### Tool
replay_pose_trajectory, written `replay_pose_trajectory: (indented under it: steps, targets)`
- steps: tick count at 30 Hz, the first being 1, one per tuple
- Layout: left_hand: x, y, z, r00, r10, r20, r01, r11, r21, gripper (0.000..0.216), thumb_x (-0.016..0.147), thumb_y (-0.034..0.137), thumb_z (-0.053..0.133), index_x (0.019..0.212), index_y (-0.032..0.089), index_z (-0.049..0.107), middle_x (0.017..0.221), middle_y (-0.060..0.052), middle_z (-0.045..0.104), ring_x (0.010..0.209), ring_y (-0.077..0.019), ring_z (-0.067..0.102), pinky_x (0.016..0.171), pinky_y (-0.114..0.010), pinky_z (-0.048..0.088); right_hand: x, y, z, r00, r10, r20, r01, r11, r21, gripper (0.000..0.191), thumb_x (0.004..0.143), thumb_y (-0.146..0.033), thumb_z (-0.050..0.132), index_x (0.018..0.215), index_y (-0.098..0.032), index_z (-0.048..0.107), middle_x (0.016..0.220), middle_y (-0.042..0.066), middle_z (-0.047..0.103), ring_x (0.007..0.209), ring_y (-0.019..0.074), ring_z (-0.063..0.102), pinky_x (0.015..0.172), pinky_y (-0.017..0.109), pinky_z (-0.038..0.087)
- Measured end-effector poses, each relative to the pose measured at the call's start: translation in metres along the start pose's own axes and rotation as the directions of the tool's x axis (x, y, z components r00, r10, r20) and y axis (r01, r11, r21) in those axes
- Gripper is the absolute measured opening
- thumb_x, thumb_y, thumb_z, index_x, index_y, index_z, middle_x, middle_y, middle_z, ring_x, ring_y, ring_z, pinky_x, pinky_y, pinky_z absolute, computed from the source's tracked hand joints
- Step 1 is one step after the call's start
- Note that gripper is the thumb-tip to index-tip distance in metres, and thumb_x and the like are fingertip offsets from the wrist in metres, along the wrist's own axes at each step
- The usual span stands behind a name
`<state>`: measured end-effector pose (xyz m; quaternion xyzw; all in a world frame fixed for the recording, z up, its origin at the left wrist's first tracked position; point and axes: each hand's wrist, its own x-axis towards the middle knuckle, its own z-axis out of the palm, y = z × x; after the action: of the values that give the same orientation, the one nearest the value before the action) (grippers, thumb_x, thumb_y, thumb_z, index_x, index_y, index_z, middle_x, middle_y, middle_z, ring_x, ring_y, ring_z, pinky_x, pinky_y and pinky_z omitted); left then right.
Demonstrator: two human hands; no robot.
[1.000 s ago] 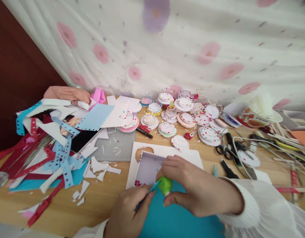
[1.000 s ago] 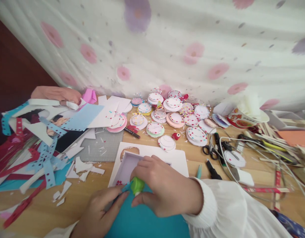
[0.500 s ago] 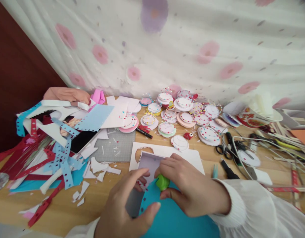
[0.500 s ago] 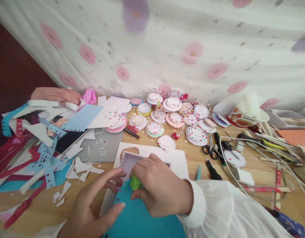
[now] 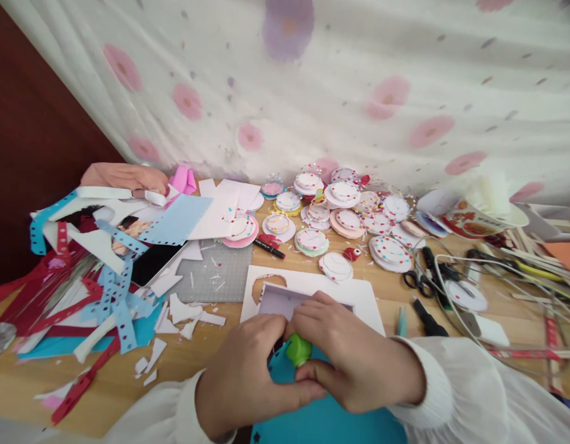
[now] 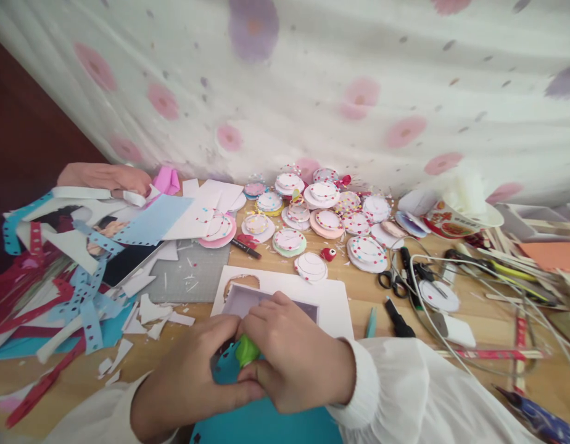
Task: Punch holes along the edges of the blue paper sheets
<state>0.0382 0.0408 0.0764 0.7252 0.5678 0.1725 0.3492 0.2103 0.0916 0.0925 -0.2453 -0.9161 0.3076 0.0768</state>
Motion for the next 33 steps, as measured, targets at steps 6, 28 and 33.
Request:
replay_pose_trajectory:
  steps: [6,28,33]
  targets:
    - [0.007,-0.009,0.005,0.976,0.209,-0.059,-0.211,0.977,-0.035,0.042,0.064,0.054,0.07,0.072,0.015,0.056,0.069,-0.004,0.06,0.065,-0.0198,0.057,0.058,-0.029,0.038,0.0,0.002,0.002,1.0,-0.013,-0.003,0.013,1.0,0.006,0.018,0.065,-0.011,0.057,0.078,-0.018,0.048,0.078,0.004,0.059,0.071,0.0178,0.051,0.069,0.032,0.034]
    - [-0.007,-0.026,0.013,0.978,-0.208,0.013,0.2,0.923,-0.33,0.044,0.075,0.023,0.065,0.118,0.028,0.056,0.073,0.004,0.056,0.07,-0.0135,0.054,0.062,-0.021,0.043,-0.006,0.014,-0.007,0.997,0.06,0.045,-0.064,0.993,0.098,0.027,0.081,-0.03,0.064,0.102,-0.014,0.06,0.093,0.009,0.064,0.09,0.0245,0.056,0.082,0.041,0.037]
    - [-0.007,-0.023,0.009,0.98,-0.199,-0.004,0.189,0.936,-0.296,0.041,0.074,0.02,0.064,0.114,0.028,0.059,0.071,0.005,0.056,0.068,-0.0129,0.054,0.06,-0.021,0.042,-0.007,0.013,-0.01,0.997,0.053,0.051,-0.059,0.992,0.111,0.028,0.081,-0.03,0.064,0.103,-0.014,0.059,0.094,0.009,0.064,0.091,0.0243,0.056,0.082,0.041,0.039]
